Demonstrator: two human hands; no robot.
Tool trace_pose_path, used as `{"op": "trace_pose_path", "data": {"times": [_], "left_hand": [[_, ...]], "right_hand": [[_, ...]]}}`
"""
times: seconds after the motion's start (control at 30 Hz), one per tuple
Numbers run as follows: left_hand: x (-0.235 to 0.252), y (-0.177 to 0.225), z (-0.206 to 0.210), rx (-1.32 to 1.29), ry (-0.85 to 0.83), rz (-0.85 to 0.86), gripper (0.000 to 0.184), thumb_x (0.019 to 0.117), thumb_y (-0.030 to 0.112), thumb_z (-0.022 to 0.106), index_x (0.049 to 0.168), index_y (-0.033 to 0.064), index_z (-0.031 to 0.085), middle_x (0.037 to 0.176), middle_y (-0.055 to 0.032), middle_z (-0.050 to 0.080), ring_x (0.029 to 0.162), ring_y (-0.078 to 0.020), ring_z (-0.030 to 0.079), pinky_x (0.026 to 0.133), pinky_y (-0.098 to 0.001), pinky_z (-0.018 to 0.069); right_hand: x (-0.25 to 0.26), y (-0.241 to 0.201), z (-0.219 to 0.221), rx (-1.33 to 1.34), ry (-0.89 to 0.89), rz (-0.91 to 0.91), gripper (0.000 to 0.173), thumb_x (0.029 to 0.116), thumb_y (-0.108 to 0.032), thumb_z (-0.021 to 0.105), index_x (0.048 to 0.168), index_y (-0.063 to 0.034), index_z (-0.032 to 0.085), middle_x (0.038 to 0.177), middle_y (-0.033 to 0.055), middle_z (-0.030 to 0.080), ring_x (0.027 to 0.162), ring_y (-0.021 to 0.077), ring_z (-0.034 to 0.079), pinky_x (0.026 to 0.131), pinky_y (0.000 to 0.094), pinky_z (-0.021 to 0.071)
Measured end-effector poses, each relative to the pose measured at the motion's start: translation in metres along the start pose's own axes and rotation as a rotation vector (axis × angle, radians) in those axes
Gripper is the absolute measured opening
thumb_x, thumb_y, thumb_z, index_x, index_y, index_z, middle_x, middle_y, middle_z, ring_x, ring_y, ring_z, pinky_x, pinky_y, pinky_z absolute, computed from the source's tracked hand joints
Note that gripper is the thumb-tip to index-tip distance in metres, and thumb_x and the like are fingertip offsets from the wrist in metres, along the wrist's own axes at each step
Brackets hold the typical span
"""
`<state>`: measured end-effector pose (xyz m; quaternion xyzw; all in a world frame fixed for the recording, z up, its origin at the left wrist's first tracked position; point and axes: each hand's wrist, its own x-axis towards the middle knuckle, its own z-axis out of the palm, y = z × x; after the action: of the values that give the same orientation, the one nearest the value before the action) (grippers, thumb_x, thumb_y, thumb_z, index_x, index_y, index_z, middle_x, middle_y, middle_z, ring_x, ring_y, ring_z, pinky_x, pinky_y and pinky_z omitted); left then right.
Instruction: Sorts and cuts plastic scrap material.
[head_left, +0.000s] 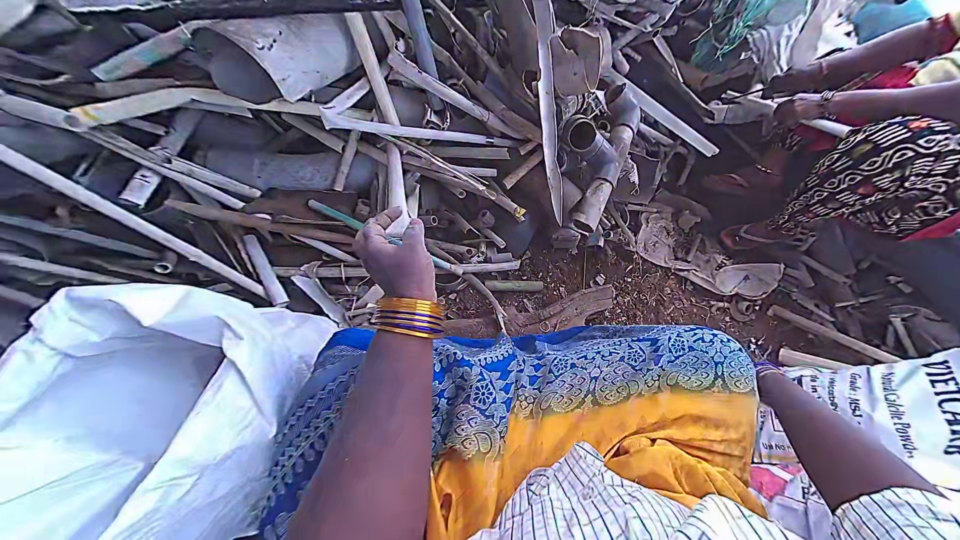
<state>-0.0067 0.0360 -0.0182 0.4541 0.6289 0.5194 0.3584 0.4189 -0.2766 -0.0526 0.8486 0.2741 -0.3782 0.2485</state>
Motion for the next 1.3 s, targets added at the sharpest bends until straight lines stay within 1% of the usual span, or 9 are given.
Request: {"op": "trace_pose_path", "data": {"times": [0.1, 0.27, 0.43, 0.57, 0.63, 0.93, 1.0, 1.1, 1.3], "left_hand": [[-0.006, 0.01, 0.005, -0.03, -0.023, -0.004, 0.037, 0.0976, 0.017, 0.066, 0.133, 0.0073, 0.064, 0.146, -0.0192, 0.049, 0.134, -0.0256, 0.047, 0.11, -0.0397, 0.0394], [-0.017, 0.016, 0.023, -0.036, -0.048, 0.07, 0.035, 0.0957, 0.018, 0.068, 0.129, 0.0064, 0.066, 0.147, -0.0187, 0.05, 0.138, -0.0248, 0.046, 0.112, -0.038, 0.0392], [-0.02, 0.013, 0.044, 0.137, -0.086, 0.177, 0.032, 0.097, 0.02, 0.066, 0.125, 0.0045, 0.068, 0.151, -0.0236, 0.045, 0.138, -0.0317, 0.045, 0.109, -0.0433, 0.0394], [-0.018, -0.001, 0.052, 0.267, -0.177, 0.245, 0.034, 0.0996, 0.025, 0.063, 0.127, 0.0047, 0.066, 0.154, -0.0219, 0.042, 0.13, -0.0324, 0.052, 0.102, -0.0464, 0.0475], [-0.02, -0.013, 0.056, 0.256, -0.2, 0.252, 0.034, 0.0953, 0.02, 0.066, 0.123, -0.0003, 0.068, 0.151, -0.025, 0.044, 0.134, -0.0384, 0.048, 0.106, -0.0537, 0.0425], [-0.016, -0.041, 0.051, 0.242, -0.248, 0.169, 0.031, 0.0923, 0.021, 0.063, 0.109, -0.0033, 0.07, 0.148, -0.0265, 0.049, 0.135, -0.0281, 0.05, 0.11, -0.041, 0.0424], [-0.014, -0.041, 0.049, 0.223, -0.244, 0.134, 0.033, 0.0927, 0.023, 0.062, 0.111, -0.0038, 0.07, 0.148, -0.0264, 0.048, 0.137, -0.0264, 0.049, 0.111, -0.0385, 0.0425], [-0.016, -0.039, 0.048, 0.214, -0.233, 0.13, 0.03, 0.0919, 0.019, 0.064, 0.109, -0.0043, 0.071, 0.143, -0.0278, 0.051, 0.134, -0.0295, 0.05, 0.109, -0.0409, 0.0426], [-0.02, -0.024, 0.046, 0.183, -0.228, 0.135, 0.03, 0.0929, 0.016, 0.065, 0.117, -0.0021, 0.07, 0.145, -0.0268, 0.05, 0.134, -0.0341, 0.049, 0.109, -0.0474, 0.0424]], "right_hand": [[0.094, -0.012, -0.048, -0.285, 0.05, -0.194, 0.038, 0.1096, -0.014, 0.047, 0.13, 0.0163, 0.057, 0.135, 0.0367, 0.058, 0.131, 0.0489, 0.054, 0.11, 0.0591, 0.0393], [0.101, -0.123, -0.128, -0.421, 0.116, -0.396, 0.035, 0.0977, -0.023, 0.071, 0.108, 0.011, 0.067, 0.108, 0.0307, 0.067, 0.107, 0.0454, 0.064, 0.095, 0.0614, 0.0462], [0.132, -0.262, -0.112, -0.502, 0.11, -0.712, 0.03, 0.1023, -0.018, 0.061, 0.112, 0.0088, 0.068, 0.111, 0.0299, 0.068, 0.111, 0.0462, 0.064, 0.098, 0.0624, 0.0456], [0.148, -0.344, -0.061, -0.375, 0.016, -0.776, 0.032, 0.1001, -0.013, 0.06, 0.125, 0.007, 0.064, 0.124, 0.0306, 0.064, 0.12, 0.0458, 0.06, 0.103, 0.0624, 0.0432], [0.161, -0.37, -0.037, -0.378, -0.047, -0.813, 0.036, 0.1009, -0.012, 0.058, 0.132, 0.0062, 0.061, 0.135, 0.0313, 0.059, 0.129, 0.0477, 0.055, 0.107, 0.0644, 0.0403], [0.245, -0.412, 0.006, -0.533, -0.103, -0.726, 0.041, 0.093, -0.023, 0.07, 0.123, 0.005, 0.066, 0.128, 0.0318, 0.062, 0.122, 0.0512, 0.058, 0.098, 0.0719, 0.0449], [0.262, -0.415, 0.012, -0.525, -0.088, -0.714, 0.054, 0.0888, -0.022, 0.074, 0.136, -0.0003, 0.059, 0.132, 0.0323, 0.06, 0.124, 0.0518, 0.058, 0.098, 0.0717, 0.0455], [0.237, -0.415, 0.003, -0.506, -0.073, -0.686, 0.057, 0.0919, -0.021, 0.07, 0.144, -0.0061, 0.055, 0.138, 0.0317, 0.056, 0.128, 0.0513, 0.055, 0.101, 0.0713, 0.0444], [0.163, -0.391, -0.039, -0.467, -0.064, -0.769, 0.034, 0.1034, -0.019, 0.054, 0.128, 0.0022, 0.064, 0.128, 0.0303, 0.063, 0.123, 0.0491, 0.059, 0.1, 0.0702, 0.0428]]}}
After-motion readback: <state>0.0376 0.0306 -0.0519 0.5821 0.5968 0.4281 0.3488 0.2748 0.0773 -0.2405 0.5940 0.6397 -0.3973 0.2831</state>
